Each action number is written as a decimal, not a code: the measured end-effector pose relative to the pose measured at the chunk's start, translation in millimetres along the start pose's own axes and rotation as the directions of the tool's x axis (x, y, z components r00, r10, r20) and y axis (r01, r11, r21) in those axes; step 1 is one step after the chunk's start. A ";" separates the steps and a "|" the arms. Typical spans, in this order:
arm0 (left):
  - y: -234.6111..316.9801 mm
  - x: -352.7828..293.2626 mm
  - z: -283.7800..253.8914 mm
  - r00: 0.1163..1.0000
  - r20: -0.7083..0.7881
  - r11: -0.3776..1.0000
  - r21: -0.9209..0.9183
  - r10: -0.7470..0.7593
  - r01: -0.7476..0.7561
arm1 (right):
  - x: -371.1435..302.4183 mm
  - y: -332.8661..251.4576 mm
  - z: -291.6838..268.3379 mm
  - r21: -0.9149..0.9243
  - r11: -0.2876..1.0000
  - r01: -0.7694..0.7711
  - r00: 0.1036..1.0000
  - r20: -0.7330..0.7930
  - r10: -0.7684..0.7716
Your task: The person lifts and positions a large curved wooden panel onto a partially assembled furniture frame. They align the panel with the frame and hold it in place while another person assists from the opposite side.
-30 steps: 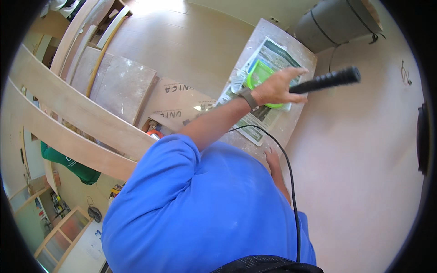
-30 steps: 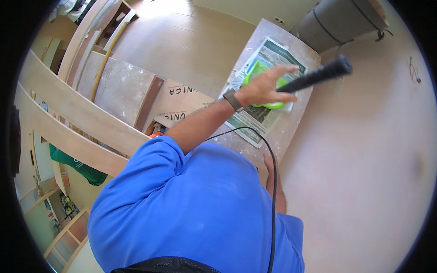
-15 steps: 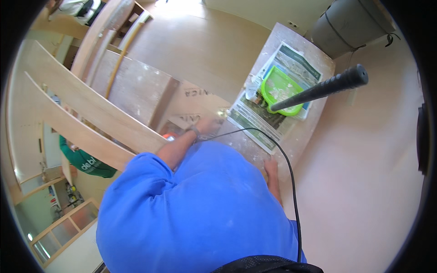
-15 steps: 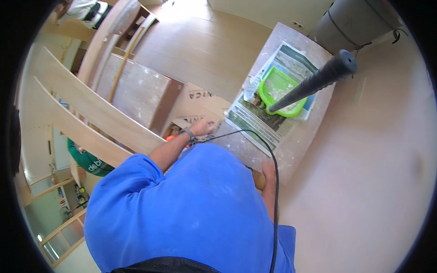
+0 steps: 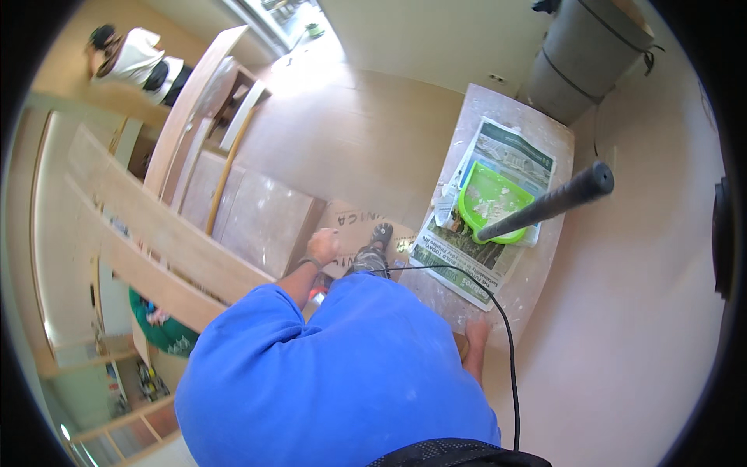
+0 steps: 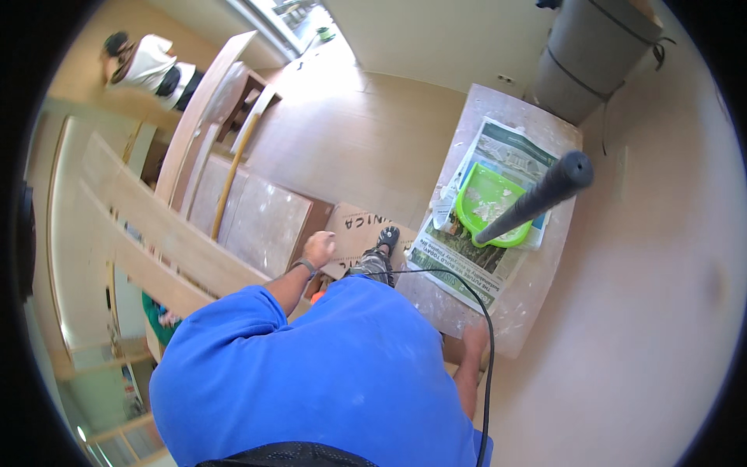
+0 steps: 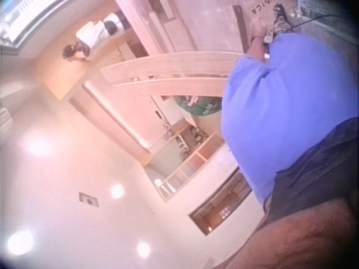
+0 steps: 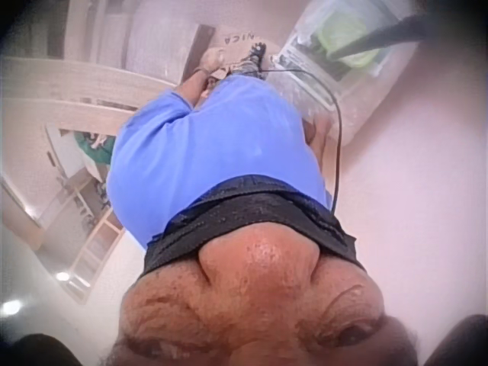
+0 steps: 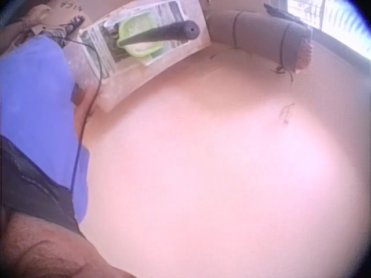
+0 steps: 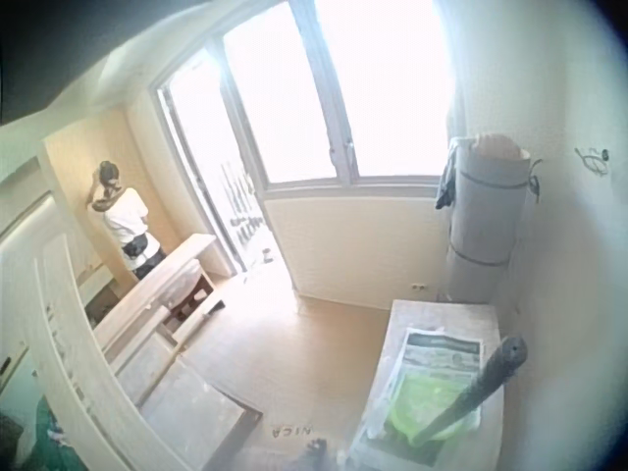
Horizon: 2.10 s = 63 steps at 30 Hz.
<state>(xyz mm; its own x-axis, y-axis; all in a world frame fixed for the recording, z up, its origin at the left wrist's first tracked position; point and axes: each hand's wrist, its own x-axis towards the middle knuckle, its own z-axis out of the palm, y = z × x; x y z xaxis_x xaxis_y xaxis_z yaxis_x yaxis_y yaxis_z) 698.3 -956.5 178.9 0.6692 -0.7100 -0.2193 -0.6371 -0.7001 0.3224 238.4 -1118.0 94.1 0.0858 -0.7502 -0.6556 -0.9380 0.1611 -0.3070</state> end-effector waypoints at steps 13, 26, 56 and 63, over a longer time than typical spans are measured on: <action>-104.8 188.7 -55.9 0.951 0.270 0.973 0.128 0.149 -0.189 | -72.9 -110.9 83.2 0.409 0.901 -0.147 0.986 0.138 0.098; -106.0 192.2 -63.1 0.880 0.475 0.991 0.113 0.010 -0.072 | -62.0 -169.1 127.3 0.446 0.891 -0.078 0.986 0.167 0.002; -120.7 203.0 -60.5 0.744 0.649 0.986 0.075 -0.162 0.149 | 77.8 -257.7 55.7 0.045 0.991 0.125 0.960 0.246 -0.132; -114.8 201.7 -64.2 0.772 0.589 0.964 0.045 -0.239 0.264 | 173.6 -333.3 15.5 -0.081 0.934 0.347 0.867 0.407 -0.287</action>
<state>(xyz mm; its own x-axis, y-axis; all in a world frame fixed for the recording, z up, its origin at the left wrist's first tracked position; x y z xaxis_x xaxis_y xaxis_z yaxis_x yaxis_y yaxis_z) 931.0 -1014.4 156.8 0.4433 -0.4256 -0.7889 -0.4548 -0.8652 0.2112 571.1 -1292.0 72.0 0.4801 -0.4360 -0.7612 -0.8739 -0.1619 -0.4584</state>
